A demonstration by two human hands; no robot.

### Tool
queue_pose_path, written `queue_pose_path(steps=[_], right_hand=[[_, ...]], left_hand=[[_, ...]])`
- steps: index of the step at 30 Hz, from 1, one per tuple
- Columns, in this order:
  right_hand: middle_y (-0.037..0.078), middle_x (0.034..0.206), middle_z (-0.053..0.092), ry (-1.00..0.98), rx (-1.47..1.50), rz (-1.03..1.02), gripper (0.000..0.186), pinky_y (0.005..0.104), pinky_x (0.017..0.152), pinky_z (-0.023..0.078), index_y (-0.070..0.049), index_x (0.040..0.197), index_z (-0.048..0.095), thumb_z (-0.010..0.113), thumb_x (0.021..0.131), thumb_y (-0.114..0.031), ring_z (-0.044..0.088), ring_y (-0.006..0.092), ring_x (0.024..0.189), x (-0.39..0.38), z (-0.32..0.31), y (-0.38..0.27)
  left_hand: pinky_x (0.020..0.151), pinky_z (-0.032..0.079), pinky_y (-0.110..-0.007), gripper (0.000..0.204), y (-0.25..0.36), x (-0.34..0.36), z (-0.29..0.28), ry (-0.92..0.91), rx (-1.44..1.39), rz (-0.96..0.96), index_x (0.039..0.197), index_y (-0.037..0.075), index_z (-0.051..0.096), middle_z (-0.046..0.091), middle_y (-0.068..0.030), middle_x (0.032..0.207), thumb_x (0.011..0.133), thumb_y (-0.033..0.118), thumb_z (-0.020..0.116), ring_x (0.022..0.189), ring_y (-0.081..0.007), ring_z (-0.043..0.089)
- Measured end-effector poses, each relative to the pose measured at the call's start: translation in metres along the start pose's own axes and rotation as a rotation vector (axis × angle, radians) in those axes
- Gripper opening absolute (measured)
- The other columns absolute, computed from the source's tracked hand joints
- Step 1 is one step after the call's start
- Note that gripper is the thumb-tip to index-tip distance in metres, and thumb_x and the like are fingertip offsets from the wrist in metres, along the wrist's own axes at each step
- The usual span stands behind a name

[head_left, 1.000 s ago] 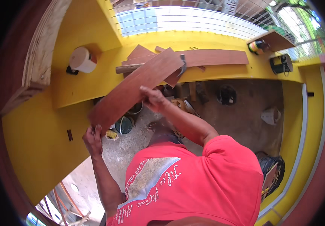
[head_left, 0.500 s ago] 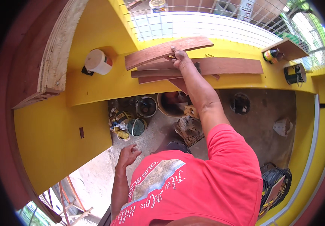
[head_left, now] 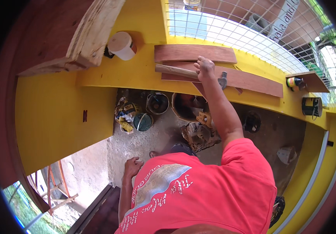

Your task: The person marks a wooden board using a square and pencil, cuts the board with a handsaw, and then nails wooden pieces together to form a shelf structure inside a room.

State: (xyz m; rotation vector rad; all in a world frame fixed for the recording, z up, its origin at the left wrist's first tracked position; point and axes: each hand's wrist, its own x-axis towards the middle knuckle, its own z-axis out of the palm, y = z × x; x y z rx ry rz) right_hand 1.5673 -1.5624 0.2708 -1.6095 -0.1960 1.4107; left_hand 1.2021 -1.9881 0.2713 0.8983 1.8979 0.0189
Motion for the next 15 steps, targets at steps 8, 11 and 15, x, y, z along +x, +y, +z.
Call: queue_pose_path(steps=[8,11,15], right_hand=[[0.008,0.076,0.062,-0.888,-0.196,0.207,0.008,0.0316,0.053,0.048,-0.001,0.099,0.059,0.053,0.094,-0.003,0.062,0.0192,0.066,-0.08,0.086,0.11],[0.014,0.079,0.064,-0.981,-1.089,-0.689,0.014,0.0382,0.063,0.051,0.0,0.099,0.059,0.055,0.089,-0.008,0.064,0.0296,0.074,-0.037,0.125,0.159],[0.028,0.114,0.059,-0.687,-1.757,-1.317,0.022,0.0481,0.095,0.047,-0.001,0.106,0.06,0.047,0.089,-0.008,0.055,0.043,0.111,-0.034,0.155,0.138]], left_hand=[[0.084,0.055,-0.036,0.057,-0.02,0.025,0.006,0.041,-0.008,0.049,0.123,0.0,0.064,0.074,-0.0189,0.097,0.08,0.036,0.074,0.093,-0.0278,0.072],[0.085,0.055,-0.036,0.057,-0.007,0.005,0.006,0.083,-0.08,0.007,0.122,-0.001,0.064,0.073,-0.0199,0.098,0.079,0.036,0.074,0.092,-0.03,0.072],[0.083,0.055,-0.037,0.056,-0.077,0.01,0.027,0.271,0.064,0.105,0.118,0.002,0.067,0.074,-0.0157,0.09,0.078,0.04,0.075,0.084,-0.026,0.072]])
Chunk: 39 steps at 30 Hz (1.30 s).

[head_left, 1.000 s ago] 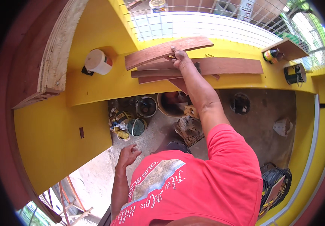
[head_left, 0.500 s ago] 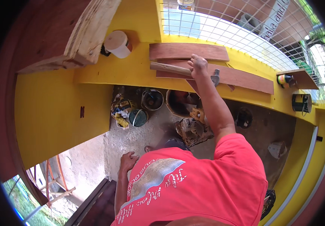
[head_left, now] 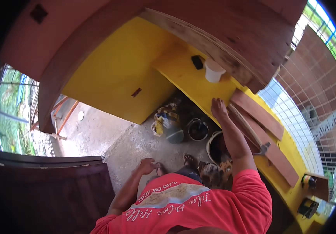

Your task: The person marks a wooden board using a square and pencil, cuts the board with a handsaw, and then nails wooden pieces together to form a shelf structure inside a room.

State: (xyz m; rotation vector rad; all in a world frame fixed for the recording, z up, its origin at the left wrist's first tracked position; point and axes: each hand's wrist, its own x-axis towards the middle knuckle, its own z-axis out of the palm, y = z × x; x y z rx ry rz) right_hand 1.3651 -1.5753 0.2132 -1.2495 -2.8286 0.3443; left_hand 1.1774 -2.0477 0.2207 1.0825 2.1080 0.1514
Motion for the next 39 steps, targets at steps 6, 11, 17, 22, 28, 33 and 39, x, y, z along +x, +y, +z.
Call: queue_pose_path(steps=[6,11,17,22,28,33,39], right_hand=[[0.022,0.121,0.058,-0.01,-0.066,0.163,0.025,0.0458,0.101,0.045,-0.001,0.109,0.063,0.053,0.089,-0.013,0.053,0.0365,0.119,0.027,0.018,0.014],[0.021,0.123,0.057,0.098,-0.19,0.088,0.024,0.0468,0.098,0.045,-0.003,0.106,0.066,0.053,0.088,-0.012,0.052,0.0366,0.12,0.007,-0.007,-0.014],[0.023,0.124,0.058,-0.094,-0.043,0.134,0.032,0.048,0.1,0.046,-0.005,0.112,0.064,0.059,0.081,-0.009,0.054,0.04,0.119,-0.075,0.014,-0.095],[0.019,0.125,0.063,-0.583,-0.13,0.14,0.042,0.0471,0.098,0.049,-0.012,0.121,0.066,0.062,0.079,-0.016,0.059,0.0382,0.118,-0.16,0.062,-0.19],[0.017,0.107,0.07,-0.773,-0.083,-0.078,0.038,0.0448,0.086,0.055,-0.012,0.114,0.07,0.062,0.076,-0.015,0.068,0.0347,0.1,-0.196,0.147,-0.245],[0.017,0.097,0.073,-0.631,-0.082,-0.16,0.04,0.0395,0.079,0.057,-0.011,0.115,0.07,0.063,0.076,-0.015,0.072,0.0321,0.087,-0.208,0.147,-0.281],[0.017,0.095,0.073,-0.658,-0.148,-0.148,0.027,0.0396,0.079,0.056,-0.01,0.101,0.074,0.064,0.076,-0.015,0.071,0.0322,0.09,-0.199,0.143,-0.305]], left_hand=[[0.086,0.055,-0.038,0.057,-0.063,-0.06,0.036,0.026,-0.129,-0.173,0.117,0.002,0.067,0.074,-0.0172,0.093,0.078,0.043,0.075,0.09,-0.0285,0.072],[0.096,0.05,-0.041,0.065,-0.097,-0.095,0.051,-0.045,-0.227,-0.283,0.114,-0.001,0.068,0.068,-0.0233,0.114,0.075,0.051,0.073,0.108,-0.0349,0.066],[0.095,0.052,-0.039,0.063,-0.169,-0.137,0.074,-0.049,-0.44,-0.325,0.118,-0.001,0.067,0.07,-0.0223,0.111,0.076,0.045,0.076,0.107,-0.0331,0.067],[0.081,0.056,-0.035,0.061,-0.222,-0.195,0.058,0.028,-0.593,-0.44,0.122,-0.006,0.063,0.071,-0.0247,0.102,0.08,0.035,0.076,0.085,-0.0253,0.073],[0.073,0.058,-0.036,0.062,-0.296,-0.274,0.101,0.032,-0.727,-0.584,0.128,-0.009,0.058,0.071,-0.0242,0.102,0.082,0.028,0.076,0.082,-0.0273,0.073],[0.067,0.059,-0.037,0.061,-0.333,-0.305,0.158,0.043,-0.954,-0.603,0.128,-0.013,0.055,0.071,-0.0244,0.101,0.083,0.023,0.075,0.082,-0.0303,0.073],[0.057,0.055,-0.034,0.058,-0.343,-0.301,0.172,0.025,-0.821,-0.436,0.125,-0.007,0.061,0.073,-0.0175,0.084,0.081,0.027,0.077,0.069,-0.0207,0.071]])
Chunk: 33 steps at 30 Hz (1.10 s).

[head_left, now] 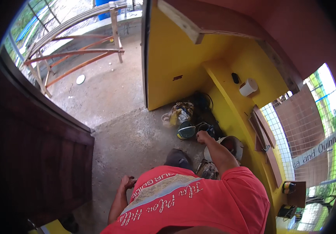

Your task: The person marks a wooden board using a square and pencil, cuts the board with a handsaw, and then nails wooden pieces together to form a shelf structure inside a room.

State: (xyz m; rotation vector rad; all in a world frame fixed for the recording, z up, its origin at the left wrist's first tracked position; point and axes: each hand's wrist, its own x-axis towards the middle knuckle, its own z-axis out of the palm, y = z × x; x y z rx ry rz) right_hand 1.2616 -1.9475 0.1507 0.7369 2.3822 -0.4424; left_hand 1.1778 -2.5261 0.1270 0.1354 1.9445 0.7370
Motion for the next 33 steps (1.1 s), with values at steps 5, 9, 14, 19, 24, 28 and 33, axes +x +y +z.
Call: queue_pose_path(steps=[5,9,14,19,24,28,33], right_hand=[[0.022,0.114,0.067,0.231,0.157,0.221,0.037,0.0484,0.091,0.052,-0.01,0.108,0.072,0.067,0.082,-0.036,0.064,0.0395,0.11,-0.022,-0.043,-0.051],[0.024,0.112,0.067,0.173,0.028,0.222,0.051,0.0481,0.092,0.051,-0.004,0.108,0.071,0.067,0.083,-0.048,0.064,0.04,0.109,0.008,-0.045,-0.069],[0.019,0.091,0.072,-0.051,-0.117,0.028,0.05,0.045,0.08,0.056,0.001,0.088,0.073,0.071,0.078,-0.047,0.071,0.0348,0.087,0.098,-0.003,-0.077],[0.01,0.067,0.067,-0.301,0.007,0.029,0.034,0.0374,0.051,0.053,-0.006,0.078,0.072,0.075,0.077,-0.039,0.065,0.0228,0.055,0.211,0.016,-0.188],[0.019,0.101,0.071,-0.15,0.106,-0.384,0.034,0.0419,0.086,0.054,-0.006,0.096,0.075,0.062,0.081,-0.034,0.068,0.034,0.097,0.284,-0.087,-0.41],[0.019,0.1,0.071,-0.099,0.085,-0.495,0.036,0.0412,0.087,0.053,-0.006,0.101,0.074,0.064,0.081,-0.035,0.068,0.0339,0.097,0.367,-0.156,-0.532],[0.02,0.101,0.071,-0.013,0.231,-0.402,0.036,0.0407,0.092,0.052,-0.008,0.102,0.074,0.062,0.082,-0.035,0.067,0.0343,0.101,0.435,-0.202,-0.6]], left_hand=[[0.067,0.056,-0.034,0.052,0.041,0.039,-0.048,0.077,-0.033,0.203,0.122,-0.005,0.063,0.074,-0.0166,0.082,0.083,0.028,0.074,0.07,-0.0221,0.07],[0.067,0.055,-0.036,0.044,0.11,0.062,-0.112,0.213,0.053,0.346,0.119,0.006,0.066,0.073,-0.0155,0.082,0.087,0.037,0.068,0.071,-0.0272,0.07],[0.066,0.055,-0.034,0.042,0.153,0.075,-0.174,0.284,0.004,0.49,0.086,0.001,0.075,0.072,-0.0128,0.073,0.092,0.04,0.061,0.069,-0.0188,0.07],[0.08,0.053,-0.047,0.049,0.105,0.07,-0.228,0.216,0.105,0.047,0.091,0.006,0.074,0.07,-0.023,0.095,0.089,0.052,0.058,0.091,-0.0405,0.068],[0.083,0.053,-0.043,0.047,0.048,0.061,-0.311,0.255,0.027,-0.242,0.095,0.005,0.076,0.072,-0.0212,0.093,0.083,0.049,0.067,0.092,-0.0349,0.07],[0.082,0.054,-0.042,0.043,0.055,0.102,-0.402,0.344,-0.234,-0.339,0.095,0.006,0.076,0.073,-0.0196,0.091,0.081,0.046,0.07,0.09,-0.0324,0.071],[0.081,0.054,-0.041,0.041,0.09,0.202,-0.525,0.363,-0.05,-0.086,0.095,0.006,0.076,0.073,-0.0191,0.091,0.081,0.044,0.07,0.09,-0.0324,0.071]])
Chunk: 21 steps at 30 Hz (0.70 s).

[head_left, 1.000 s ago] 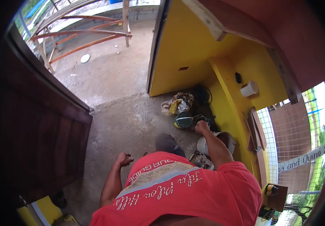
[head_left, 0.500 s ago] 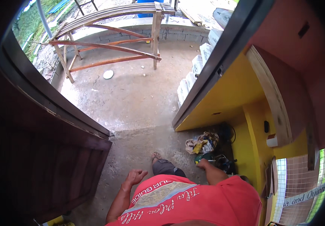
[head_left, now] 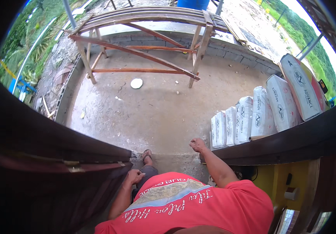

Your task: The person marks a wooden board using a square and pencil, cuts the board with a handsaw, and then nails wooden pieces together to form a shelf structure inside a room.

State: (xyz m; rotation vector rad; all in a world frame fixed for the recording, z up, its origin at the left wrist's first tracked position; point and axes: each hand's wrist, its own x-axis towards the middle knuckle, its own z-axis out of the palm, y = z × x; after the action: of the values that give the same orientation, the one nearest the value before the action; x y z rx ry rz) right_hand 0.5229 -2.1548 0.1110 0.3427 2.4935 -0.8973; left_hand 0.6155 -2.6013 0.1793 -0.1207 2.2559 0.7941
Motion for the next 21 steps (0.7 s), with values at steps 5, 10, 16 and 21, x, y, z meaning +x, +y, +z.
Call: queue_pose_path(steps=[5,10,16,21], right_hand=[[0.02,0.093,0.072,-0.109,-0.191,0.139,0.029,0.0428,0.086,0.054,-0.006,0.092,0.075,0.061,0.08,-0.028,0.069,0.0374,0.092,0.027,-0.005,0.001],[0.009,0.057,0.064,-0.138,0.062,0.289,0.022,0.037,0.056,0.053,-0.009,0.076,0.073,0.06,0.078,-0.026,0.064,0.0227,0.054,0.032,-0.014,0.03],[0.012,0.065,0.068,-0.308,-0.164,0.203,0.021,0.0397,0.059,0.054,-0.009,0.079,0.073,0.058,0.078,-0.023,0.066,0.0269,0.06,0.138,-0.017,0.117],[0.02,0.091,0.071,-0.185,-0.242,0.169,0.026,0.043,0.072,0.056,-0.011,0.085,0.076,0.055,0.08,-0.025,0.07,0.0342,0.082,0.263,-0.094,0.175]], left_hand=[[0.08,0.054,-0.042,0.04,0.056,0.124,-0.093,-0.083,0.207,0.207,0.096,0.005,0.075,0.072,-0.0204,0.091,0.083,0.042,0.068,0.087,-0.0345,0.07],[0.071,0.055,-0.039,0.037,0.122,0.242,-0.186,-0.047,0.175,0.18,0.09,0.001,0.075,0.072,-0.0182,0.078,0.082,0.037,0.068,0.074,-0.0274,0.072],[0.059,0.055,-0.034,0.036,0.172,0.36,-0.221,-0.038,0.087,0.085,0.086,-0.005,0.071,0.07,-0.0157,0.069,0.084,0.031,0.069,0.059,-0.0208,0.07],[0.047,0.056,-0.032,0.036,0.306,0.442,-0.194,-0.172,0.205,0.022,0.088,-0.007,0.07,0.07,-0.013,0.072,0.086,0.029,0.069,0.056,-0.02,0.068]])
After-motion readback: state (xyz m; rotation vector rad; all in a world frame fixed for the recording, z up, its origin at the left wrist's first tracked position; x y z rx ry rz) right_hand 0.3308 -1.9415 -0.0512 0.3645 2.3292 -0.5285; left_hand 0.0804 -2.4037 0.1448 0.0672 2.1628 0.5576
